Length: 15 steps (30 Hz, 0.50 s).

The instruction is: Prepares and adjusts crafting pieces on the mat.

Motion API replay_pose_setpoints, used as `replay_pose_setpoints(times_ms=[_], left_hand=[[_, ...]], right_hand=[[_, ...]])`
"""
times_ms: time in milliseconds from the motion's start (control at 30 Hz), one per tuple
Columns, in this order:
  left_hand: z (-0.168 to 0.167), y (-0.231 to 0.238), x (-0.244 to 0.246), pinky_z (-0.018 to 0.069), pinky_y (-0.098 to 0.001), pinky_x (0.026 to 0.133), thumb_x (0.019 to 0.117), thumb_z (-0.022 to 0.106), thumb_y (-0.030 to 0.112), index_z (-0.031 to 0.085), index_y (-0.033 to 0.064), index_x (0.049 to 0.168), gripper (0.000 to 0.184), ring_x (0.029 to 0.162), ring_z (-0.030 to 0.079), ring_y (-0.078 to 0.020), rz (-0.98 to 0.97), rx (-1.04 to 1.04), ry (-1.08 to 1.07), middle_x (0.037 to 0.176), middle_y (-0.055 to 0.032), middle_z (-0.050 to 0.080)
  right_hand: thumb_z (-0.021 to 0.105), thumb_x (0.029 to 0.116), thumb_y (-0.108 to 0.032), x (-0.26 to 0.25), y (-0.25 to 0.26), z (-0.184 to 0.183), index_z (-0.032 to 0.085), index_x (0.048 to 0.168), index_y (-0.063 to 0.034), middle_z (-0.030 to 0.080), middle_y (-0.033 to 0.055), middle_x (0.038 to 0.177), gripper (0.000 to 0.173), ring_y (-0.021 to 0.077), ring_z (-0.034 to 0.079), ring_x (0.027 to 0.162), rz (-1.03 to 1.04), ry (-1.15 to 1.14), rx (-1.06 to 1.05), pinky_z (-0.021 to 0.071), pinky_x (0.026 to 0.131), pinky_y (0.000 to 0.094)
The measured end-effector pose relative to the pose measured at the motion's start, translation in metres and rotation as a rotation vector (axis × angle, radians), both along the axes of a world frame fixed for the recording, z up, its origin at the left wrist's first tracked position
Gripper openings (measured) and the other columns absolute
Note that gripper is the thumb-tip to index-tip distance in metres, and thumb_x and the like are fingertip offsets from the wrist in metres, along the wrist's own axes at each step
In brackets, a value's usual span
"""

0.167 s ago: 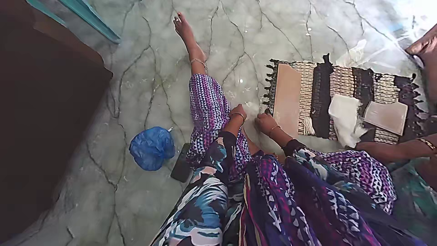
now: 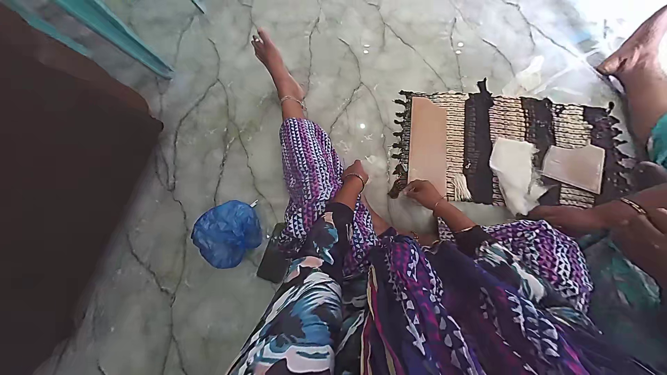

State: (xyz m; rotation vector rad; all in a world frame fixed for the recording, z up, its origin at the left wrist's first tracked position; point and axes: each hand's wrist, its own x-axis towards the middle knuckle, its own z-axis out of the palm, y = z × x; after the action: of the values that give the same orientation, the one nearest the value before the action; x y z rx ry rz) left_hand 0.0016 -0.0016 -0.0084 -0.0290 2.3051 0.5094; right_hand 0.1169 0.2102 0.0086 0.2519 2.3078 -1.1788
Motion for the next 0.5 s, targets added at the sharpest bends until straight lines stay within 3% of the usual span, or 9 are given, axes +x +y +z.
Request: replay_pose_setpoints(times_ms=[33,100,200,267,333,400,433,500], left_hand=[[-0.002,-0.001,0.002,0.0446,-0.0655,0.108,0.0993,0.065,0.02,0.049,0.0,0.148,0.055,0.132,0.058,-0.0443,0.008,0.012,0.014,0.14,-0.0265,0.06],[0.001,-0.002,0.007,0.0458,-0.0657,0.106,0.0982,0.067,0.021,0.052,-0.0023,0.143,0.053,0.129,0.059,-0.0459,0.037,0.039,0.06,0.135,-0.029,0.062],[0.021,0.005,0.019,0.0488,-0.0644,0.101,0.1007,0.065,0.02,0.055,-0.0029,0.137,0.044,0.118,0.065,-0.0466,0.14,0.147,0.228,0.122,-0.0303,0.067],[0.04,0.013,0.038,0.0504,-0.0601,0.099,0.1029,0.064,0.02,0.057,-0.0055,0.134,0.041,0.109,0.067,-0.0439,0.186,0.331,0.311,0.114,-0.0292,0.068],[0.06,0.022,0.062,0.0536,-0.0469,0.087,0.1056,0.059,0.017,0.058,-0.0061,0.134,0.037,0.092,0.066,-0.0319,0.168,0.575,0.261,0.11,-0.0248,0.069],[0.069,0.034,0.088,0.0425,-0.0223,0.058,0.1046,0.056,0.011,0.059,-0.0035,0.134,0.033,0.061,0.047,-0.0049,0.148,0.845,0.128,0.088,-0.0064,0.064],[0.07,0.038,0.097,0.0397,-0.0191,0.055,0.1021,0.058,0.007,0.057,-0.0043,0.138,0.037,0.058,0.045,-0.0009,0.124,0.959,0.047,0.086,-0.0033,0.063],[0.071,0.044,0.107,0.0415,-0.0182,0.058,0.0965,0.066,0.002,0.056,-0.0059,0.139,0.045,0.064,0.05,-0.0005,0.061,1.028,0.008,0.089,-0.0036,0.066]], right_hand=[[0.063,0.1,-0.006,0.006,0.008,0.011,0.068,0.108,0.0076,0.067,0.0142,0.101,0.016,0.0153,0.059,0.086,-0.132,-0.053,-0.107,0.0482,0.081,0.0324],[0.06,0.1007,-0.003,0.019,0.021,0.031,0.065,0.098,0.0004,0.062,0.0,0.084,0.006,0.0036,0.055,0.072,-0.362,-0.104,-0.336,0.045,0.067,0.0219],[0.055,0.1016,0.0,0.033,0.032,0.05,0.061,0.089,-0.0052,0.063,-0.0031,0.078,0.015,0.0034,0.057,0.069,-0.512,-0.065,-0.553,0.0476,0.065,0.0211],[0.053,0.1027,-0.001,0.039,0.034,0.054,0.061,0.088,-0.0065,0.065,-0.0036,0.076,0.018,0.0029,0.059,0.066,-0.518,-0.04,-0.639,0.0486,0.063,0.0197],[0.053,0.103,0.0,0.041,0.029,0.06,0.061,0.087,-0.0073,0.065,-0.0052,0.073,0.019,0.0013,0.057,0.062,-0.488,-0.041,-0.671,0.047,0.059,0.018],[0.054,0.1028,-0.001,0.042,0.022,0.066,0.062,0.087,-0.0067,0.062,-0.0062,0.071,0.018,0.0006,0.054,0.059,-0.458,-0.058,-0.652,0.0451,0.057,0.0176],[0.055,0.1024,-0.001,0.043,0.02,0.068,0.062,0.087,-0.0064,0.061,-0.0065,0.07,0.018,0.0003,0.052,0.058,-0.441,-0.06,-0.643,0.044,0.056,0.0174],[0.056,0.1013,0.0,0.045,0.017,0.071,0.064,0.087,-0.0055,0.06,-0.007,0.068,0.017,-0.0001,0.05,0.056,-0.413,-0.041,-0.632,0.0419,0.055,0.0171]])
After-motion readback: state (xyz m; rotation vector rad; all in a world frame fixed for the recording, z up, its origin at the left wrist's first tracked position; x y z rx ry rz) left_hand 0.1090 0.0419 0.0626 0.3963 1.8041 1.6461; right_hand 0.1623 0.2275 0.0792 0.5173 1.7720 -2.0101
